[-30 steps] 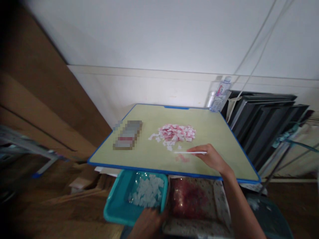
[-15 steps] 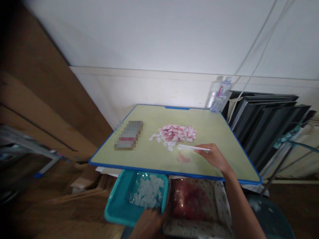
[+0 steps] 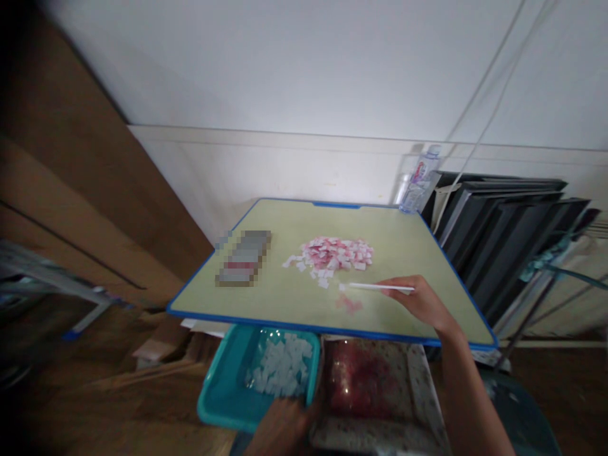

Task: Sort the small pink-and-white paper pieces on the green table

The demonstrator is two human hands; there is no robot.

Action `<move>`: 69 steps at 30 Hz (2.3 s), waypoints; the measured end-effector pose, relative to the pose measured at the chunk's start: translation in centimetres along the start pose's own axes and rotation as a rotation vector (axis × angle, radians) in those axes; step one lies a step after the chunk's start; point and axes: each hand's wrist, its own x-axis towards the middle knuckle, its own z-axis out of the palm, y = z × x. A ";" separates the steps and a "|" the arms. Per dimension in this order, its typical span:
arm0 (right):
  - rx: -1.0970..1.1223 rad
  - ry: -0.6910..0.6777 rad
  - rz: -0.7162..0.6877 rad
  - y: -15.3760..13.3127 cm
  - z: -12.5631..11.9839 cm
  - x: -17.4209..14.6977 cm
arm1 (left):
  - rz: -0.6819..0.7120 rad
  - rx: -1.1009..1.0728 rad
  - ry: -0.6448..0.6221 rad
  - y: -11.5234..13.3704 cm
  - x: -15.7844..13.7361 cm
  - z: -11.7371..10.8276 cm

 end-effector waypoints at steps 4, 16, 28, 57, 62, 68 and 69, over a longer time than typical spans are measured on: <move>0.006 -0.040 0.003 -0.4 -0.2 -0.4 | 0.006 0.002 -0.004 0.0 0.0 -0.2; -0.066 0.040 -0.002 -0.7 -0.5 -1.4 | -0.001 -0.019 0.011 0.0 0.1 -0.3; -0.072 0.031 -0.018 -0.8 -0.3 -1.2 | -0.013 -0.010 -0.003 0.0 0.0 -0.3; -0.006 0.009 0.010 -1.0 0.2 -1.3 | -0.001 -0.018 -0.016 0.1 0.1 -0.3; -0.012 0.001 0.004 -0.9 0.4 -1.2 | 0.006 -0.008 -0.031 0.1 0.1 -0.4; -0.063 0.125 0.015 -0.4 0.5 -0.9 | -0.015 -0.020 -0.039 0.2 0.0 -0.7; -0.076 0.142 0.020 -0.2 0.5 -0.9 | -0.021 -0.022 -0.043 0.2 0.0 -0.8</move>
